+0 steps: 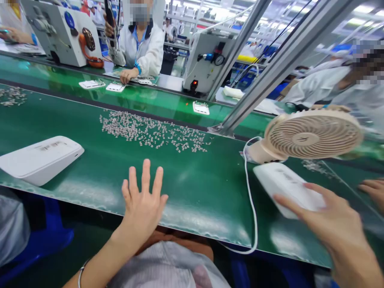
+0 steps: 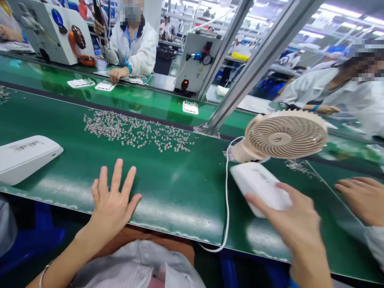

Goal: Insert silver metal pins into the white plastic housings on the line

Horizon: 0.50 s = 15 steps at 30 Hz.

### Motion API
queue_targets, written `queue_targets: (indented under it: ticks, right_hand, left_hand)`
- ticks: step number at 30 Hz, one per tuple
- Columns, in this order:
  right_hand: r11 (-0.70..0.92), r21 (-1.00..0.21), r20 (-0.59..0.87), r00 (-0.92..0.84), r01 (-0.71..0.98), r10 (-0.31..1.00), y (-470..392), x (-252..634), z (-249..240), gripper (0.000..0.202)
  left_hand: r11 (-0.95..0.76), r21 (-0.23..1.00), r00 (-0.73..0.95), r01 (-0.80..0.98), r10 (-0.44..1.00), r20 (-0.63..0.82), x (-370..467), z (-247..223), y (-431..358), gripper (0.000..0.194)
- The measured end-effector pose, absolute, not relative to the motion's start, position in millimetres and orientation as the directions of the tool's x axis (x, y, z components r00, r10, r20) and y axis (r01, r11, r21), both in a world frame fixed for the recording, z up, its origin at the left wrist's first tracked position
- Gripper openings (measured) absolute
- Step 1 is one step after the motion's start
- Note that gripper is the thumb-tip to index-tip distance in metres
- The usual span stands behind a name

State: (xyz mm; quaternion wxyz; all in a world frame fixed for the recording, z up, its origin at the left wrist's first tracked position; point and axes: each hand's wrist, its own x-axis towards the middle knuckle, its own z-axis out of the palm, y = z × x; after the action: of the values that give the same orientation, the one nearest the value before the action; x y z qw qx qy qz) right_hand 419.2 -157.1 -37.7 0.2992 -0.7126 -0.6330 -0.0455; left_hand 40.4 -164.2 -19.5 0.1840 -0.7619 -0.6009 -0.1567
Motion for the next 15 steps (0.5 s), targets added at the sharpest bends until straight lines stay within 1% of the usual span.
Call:
queue_targets:
  ticks: [1,2,3,4,5,6,7,8,9,10,11,12,13,15]
  right_hand:
    - [-0.041,-0.355,0.438,0.205,0.934,0.875,-160.6,393.9,-30.6,0.045]
    - [0.058,-0.364,0.413,0.105,0.93,0.905,-163.0,367.5,-24.6,0.056]
    - [0.212,-0.381,0.377,-0.058,0.9,0.925,-163.4,342.2,-19.8,0.064]
    - [0.349,-0.409,0.35,-0.208,0.843,0.913,-160.9,319.9,-16.4,0.07]
    - [0.423,-0.436,0.305,-0.311,0.795,0.9,-154.7,302.4,-14.3,0.074]
    - [0.467,-0.476,0.248,-0.396,0.745,0.884,-144.1,290.4,-13.3,0.078]
    - [0.474,-0.529,0.195,-0.444,0.703,0.875,-129.1,284.2,-13.4,0.085]
    - [0.448,-0.593,0.158,-0.449,0.669,0.88,-110.1,283.1,-14.5,0.088]
    - [0.378,-0.656,0.142,-0.385,0.654,0.912,-87.9,286.0,-16.8,0.082]
    - [0.249,-0.706,0.157,-0.197,0.662,0.968,-64.0,291.4,-20.2,0.069]
    - [0.118,-0.732,0.181,0.024,0.67,0.983,-39.9,297.8,-24.5,0.059]
    - [0.07,-0.728,0.201,0.115,0.682,0.973,-17.1,303.9,-29.6,0.055]
    - [0.054,-0.721,0.22,0.155,0.691,0.963,3.0,308.8,-35.2,0.05]
    - [0.056,-0.695,0.268,0.186,0.717,0.945,32.1,314.1,-46.8,0.035]
  left_hand:
    - [-0.277,-0.072,0.279,0.958,0.85,0.446,45.8,-18.5,-166.3,0.061]
    - [-0.344,-0.051,0.332,0.937,0.838,0.433,50.8,-17.8,-168.1,0.064]
    - [-0.403,-0.036,0.379,0.914,0.822,0.424,55.4,-17.7,-169.5,0.068]
    - [-0.443,-0.027,0.411,0.896,0.807,0.424,59.3,-18.3,-170.6,0.069]
    - [-0.456,-0.025,0.42,0.89,0.797,0.434,62.5,-19.5,-171.5,0.065]
    - [-0.444,-0.031,0.408,0.896,0.793,0.451,64.9,-21.3,-172.4,0.057]
    - [-0.407,-0.04,0.376,0.913,0.797,0.473,66.5,-23.4,-173.5,0.047]
    - [-0.349,-0.051,0.326,0.936,0.801,0.501,67.5,-25.7,-175.2,0.036]
    - [-0.283,-0.063,0.272,0.957,0.802,0.532,67.9,-27.8,-177.5,0.028]
    - [-0.227,-0.073,0.229,0.971,0.796,0.56,67.9,-29.6,-180.6,0.026]
    - [-0.199,-0.077,0.206,0.977,0.788,0.58,67.5,-30.9,-184.2,0.03]
    - [-0.203,-0.073,0.207,0.976,0.783,0.587,67.0,-31.7,-188.1,0.035]
    - [-0.239,-0.069,0.234,0.969,0.781,0.579,66.3,-31.9,-192.0,0.042]
    - [-0.372,-0.075,0.354,0.925,0.774,0.525,64.8,-31.2,-198.0,0.058]
